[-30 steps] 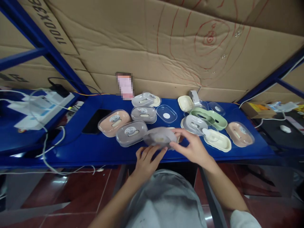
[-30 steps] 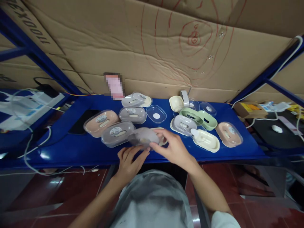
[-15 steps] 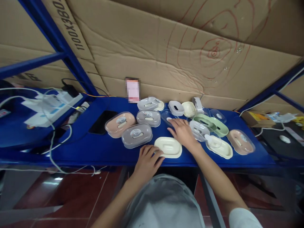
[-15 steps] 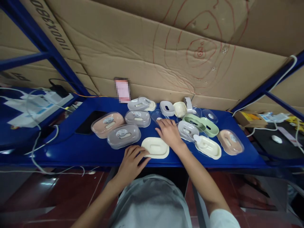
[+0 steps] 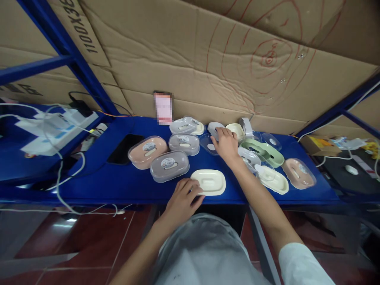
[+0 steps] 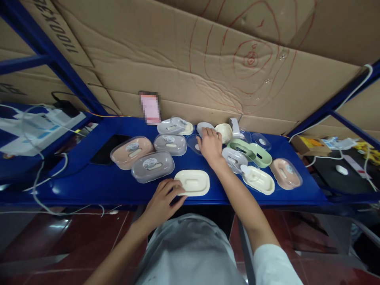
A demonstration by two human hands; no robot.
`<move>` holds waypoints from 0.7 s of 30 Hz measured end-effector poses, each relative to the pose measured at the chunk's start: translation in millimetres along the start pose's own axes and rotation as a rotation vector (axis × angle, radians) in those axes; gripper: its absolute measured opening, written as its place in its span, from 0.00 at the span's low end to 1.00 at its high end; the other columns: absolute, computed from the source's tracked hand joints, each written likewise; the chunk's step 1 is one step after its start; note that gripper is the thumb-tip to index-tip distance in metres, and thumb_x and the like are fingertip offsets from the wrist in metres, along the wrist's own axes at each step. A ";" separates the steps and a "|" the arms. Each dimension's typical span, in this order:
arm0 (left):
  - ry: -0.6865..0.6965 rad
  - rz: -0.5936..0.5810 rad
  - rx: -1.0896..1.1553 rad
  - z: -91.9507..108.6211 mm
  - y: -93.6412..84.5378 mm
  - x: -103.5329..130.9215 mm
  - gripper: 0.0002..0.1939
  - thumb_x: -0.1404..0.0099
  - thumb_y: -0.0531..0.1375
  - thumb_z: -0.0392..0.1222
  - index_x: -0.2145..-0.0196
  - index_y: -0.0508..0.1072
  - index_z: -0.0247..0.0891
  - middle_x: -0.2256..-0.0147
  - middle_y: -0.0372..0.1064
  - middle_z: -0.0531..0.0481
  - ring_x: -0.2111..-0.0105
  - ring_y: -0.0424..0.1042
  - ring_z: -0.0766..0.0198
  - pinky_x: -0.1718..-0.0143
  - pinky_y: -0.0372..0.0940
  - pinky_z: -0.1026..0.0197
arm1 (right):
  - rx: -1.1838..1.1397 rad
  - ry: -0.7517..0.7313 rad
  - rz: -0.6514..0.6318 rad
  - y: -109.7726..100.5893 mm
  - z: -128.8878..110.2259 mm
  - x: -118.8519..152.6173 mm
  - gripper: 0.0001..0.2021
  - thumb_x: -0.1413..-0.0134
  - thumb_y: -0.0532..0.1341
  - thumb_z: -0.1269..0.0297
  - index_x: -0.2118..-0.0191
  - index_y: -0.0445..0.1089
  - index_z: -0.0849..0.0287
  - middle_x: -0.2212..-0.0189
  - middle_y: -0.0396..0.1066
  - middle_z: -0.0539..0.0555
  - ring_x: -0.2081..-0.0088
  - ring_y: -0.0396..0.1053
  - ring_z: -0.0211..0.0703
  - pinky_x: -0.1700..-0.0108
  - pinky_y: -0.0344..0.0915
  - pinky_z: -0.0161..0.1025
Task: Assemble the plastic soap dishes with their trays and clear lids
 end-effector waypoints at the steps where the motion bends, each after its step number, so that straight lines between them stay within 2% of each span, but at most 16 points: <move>1: 0.000 0.003 0.020 -0.1 -1.2 -0.2 0.02 0.28 0.64 0.36 0.58 0.75 0.41 0.52 0.75 0.44 0.47 0.71 0.54 0.44 0.69 0.49 | 0.009 0.043 -0.011 1.2 -0.5 -13.6 0.21 0.27 0.57 0.61 0.36 0.69 0.67 0.41 0.74 0.74 0.37 0.68 0.65 0.38 0.57 0.55; 4: -0.006 -0.004 0.075 -1.4 -4.4 -0.2 0.03 0.28 0.64 0.35 0.59 0.75 0.41 0.49 0.74 0.43 0.45 0.72 0.54 0.44 0.72 0.50 | 0.020 0.117 -0.056 1.6 -0.2 -38.4 0.13 0.31 0.59 0.68 0.48 0.78 0.66 0.55 0.80 0.73 0.49 0.76 0.64 0.45 0.62 0.52; 6: -0.007 -0.016 0.093 -2.9 -5.1 0.8 0.03 0.28 0.64 0.35 0.58 0.75 0.41 0.48 0.73 0.43 0.46 0.73 0.54 0.44 0.72 0.50 | 0.019 0.128 -0.048 -5.9 1.2 -30.8 0.14 0.29 0.56 0.70 0.49 0.78 0.64 0.54 0.81 0.71 0.49 0.76 0.62 0.45 0.62 0.51; 8: -0.010 -0.006 0.088 -4.5 -4.8 3.0 0.07 0.28 0.64 0.36 0.53 0.75 0.42 0.45 0.72 0.42 0.43 0.73 0.53 0.42 0.73 0.48 | -0.006 0.084 0.006 -19.1 2.6 0.5 0.17 0.26 0.53 0.67 0.43 0.76 0.62 0.48 0.79 0.68 0.43 0.74 0.60 0.42 0.62 0.52; 9: -0.017 0.017 0.077 -5.4 -4.8 4.3 0.12 0.29 0.65 0.36 0.49 0.74 0.42 0.42 0.70 0.40 0.41 0.72 0.51 0.41 0.72 0.47 | -0.026 0.044 0.034 -26.0 3.4 23.7 0.18 0.24 0.51 0.65 0.41 0.75 0.59 0.44 0.78 0.66 0.40 0.72 0.59 0.39 0.61 0.52; 12: -0.034 0.119 0.023 -6.9 -5.3 7.8 0.26 0.30 0.67 0.36 0.37 0.68 0.44 0.31 0.56 0.34 0.31 0.62 0.44 0.36 0.70 0.42 | -0.235 -0.184 0.147 -42.5 4.7 106.7 0.17 0.23 0.53 0.63 0.38 0.74 0.53 0.43 0.78 0.60 0.40 0.73 0.56 0.38 0.64 0.54; 13: -0.025 0.137 -0.002 -6.7 -5.4 8.2 0.29 0.30 0.67 0.36 0.35 0.66 0.45 0.29 0.52 0.33 0.28 0.59 0.42 0.35 0.68 0.41 | -0.290 -0.249 0.147 -43.6 5.2 132.5 0.17 0.24 0.55 0.65 0.37 0.72 0.51 0.43 0.79 0.58 0.40 0.73 0.55 0.38 0.65 0.55; 15: 0.007 0.104 -0.053 -6.2 -4.5 7.1 0.30 0.29 0.67 0.36 0.32 0.65 0.45 0.27 0.51 0.33 0.26 0.54 0.39 0.32 0.64 0.37 | -0.378 -0.371 0.066 -38.1 4.0 172.9 0.20 0.26 0.56 0.68 0.34 0.70 0.46 0.43 0.79 0.55 0.40 0.74 0.53 0.37 0.67 0.56; 18: 0.088 -0.008 -0.043 -5.8 -2.3 3.4 0.25 0.26 0.64 0.36 0.35 0.68 0.42 0.31 0.63 0.37 0.28 0.59 0.44 0.30 0.62 0.37 | -0.442 -0.425 -0.043 -20.7 0.8 200.4 0.23 0.26 0.57 0.69 0.32 0.67 0.44 0.41 0.77 0.55 0.39 0.74 0.53 0.35 0.67 0.59; 21: 0.135 -0.058 0.022 -7.0 -1.1 1.1 0.18 0.25 0.62 0.35 0.40 0.72 0.41 0.40 0.74 0.42 0.31 0.66 0.50 0.31 0.66 0.41 | -0.464 -0.388 -0.047 -8.2 0.2 202.0 0.20 0.26 0.59 0.67 0.34 0.70 0.46 0.41 0.77 0.57 0.38 0.73 0.54 0.36 0.68 0.59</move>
Point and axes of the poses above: each hand's wrist, its own x-axis away from the middle knuckle, its own y-axis out of the palm, z = x × y, the point moved 3 cm from there along -x, towards the middle knuckle
